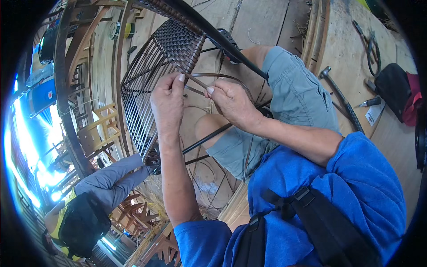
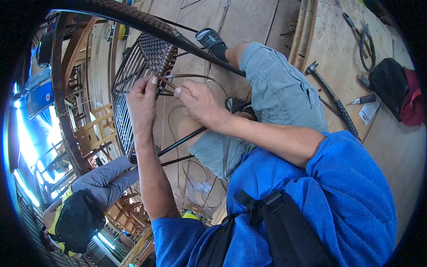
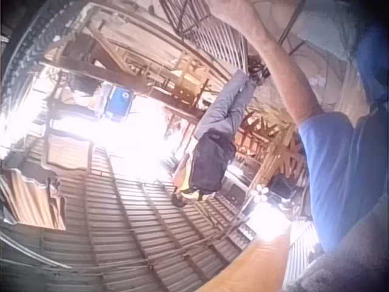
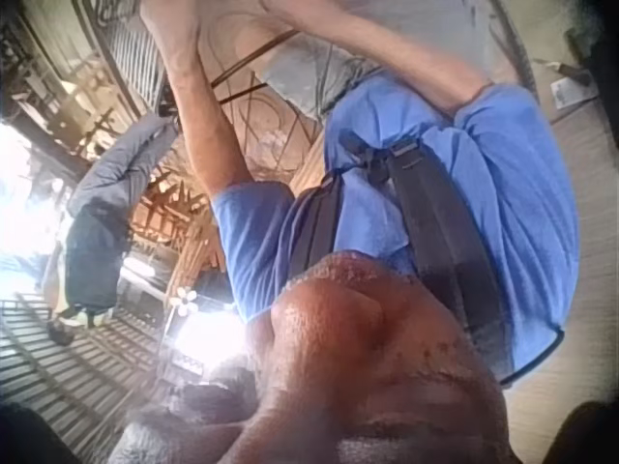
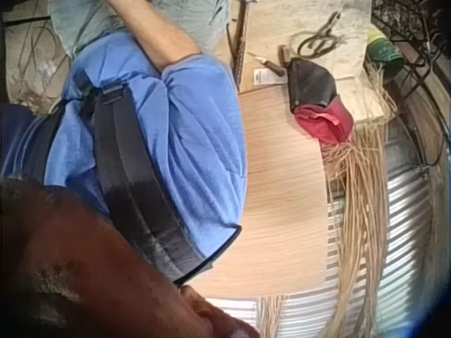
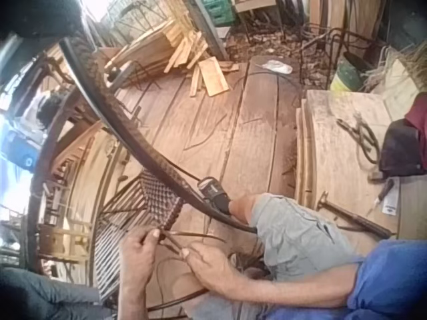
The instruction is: The recorder is weaving synthetic rattan strips onto the metal frame of a chair.
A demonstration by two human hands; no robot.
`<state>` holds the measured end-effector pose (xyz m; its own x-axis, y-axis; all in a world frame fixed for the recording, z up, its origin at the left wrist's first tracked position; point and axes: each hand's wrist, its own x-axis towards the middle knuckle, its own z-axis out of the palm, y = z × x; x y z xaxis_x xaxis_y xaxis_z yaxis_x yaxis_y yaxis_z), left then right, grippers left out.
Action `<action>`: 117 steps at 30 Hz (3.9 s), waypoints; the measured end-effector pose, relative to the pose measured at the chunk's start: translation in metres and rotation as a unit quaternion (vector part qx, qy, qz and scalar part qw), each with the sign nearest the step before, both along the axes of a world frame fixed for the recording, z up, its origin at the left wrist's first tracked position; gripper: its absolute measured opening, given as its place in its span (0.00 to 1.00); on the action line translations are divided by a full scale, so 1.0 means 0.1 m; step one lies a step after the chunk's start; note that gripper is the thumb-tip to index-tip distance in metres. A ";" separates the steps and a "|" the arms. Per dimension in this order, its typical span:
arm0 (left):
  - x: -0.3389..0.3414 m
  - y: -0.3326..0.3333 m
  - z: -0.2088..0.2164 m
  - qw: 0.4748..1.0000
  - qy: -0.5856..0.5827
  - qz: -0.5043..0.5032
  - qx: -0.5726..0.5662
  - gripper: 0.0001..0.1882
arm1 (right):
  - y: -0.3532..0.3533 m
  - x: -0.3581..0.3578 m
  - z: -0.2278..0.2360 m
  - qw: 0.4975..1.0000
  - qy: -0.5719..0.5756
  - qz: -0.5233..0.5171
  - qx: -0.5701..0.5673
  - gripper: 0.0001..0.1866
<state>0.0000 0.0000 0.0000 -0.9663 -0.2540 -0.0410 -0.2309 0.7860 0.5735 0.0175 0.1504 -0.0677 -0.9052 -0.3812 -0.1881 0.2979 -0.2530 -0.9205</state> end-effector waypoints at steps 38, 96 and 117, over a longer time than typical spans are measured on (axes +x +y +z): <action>-0.06 -0.01 -0.22 0.921 0.115 -0.132 -0.349 0.12 | -0.11 -0.39 -0.13 0.850 0.438 -0.203 0.212 0.12; -0.01 -0.10 -0.16 0.939 0.119 -0.103 -0.307 0.13 | -0.98 -1.26 -1.14 0.943 0.100 -0.020 0.318 0.14; 0.04 -0.14 0.21 0.988 -0.008 -0.021 -0.156 0.11 | -0.73 -1.25 -1.14 0.940 0.131 -0.036 0.312 0.11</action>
<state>0.0037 -0.0143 0.0214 -0.9763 -0.2158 0.0179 -0.2007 0.9328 0.2994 -0.1075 0.0773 -0.1815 -0.9710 -0.2055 -0.1224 0.0436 0.3507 -0.9355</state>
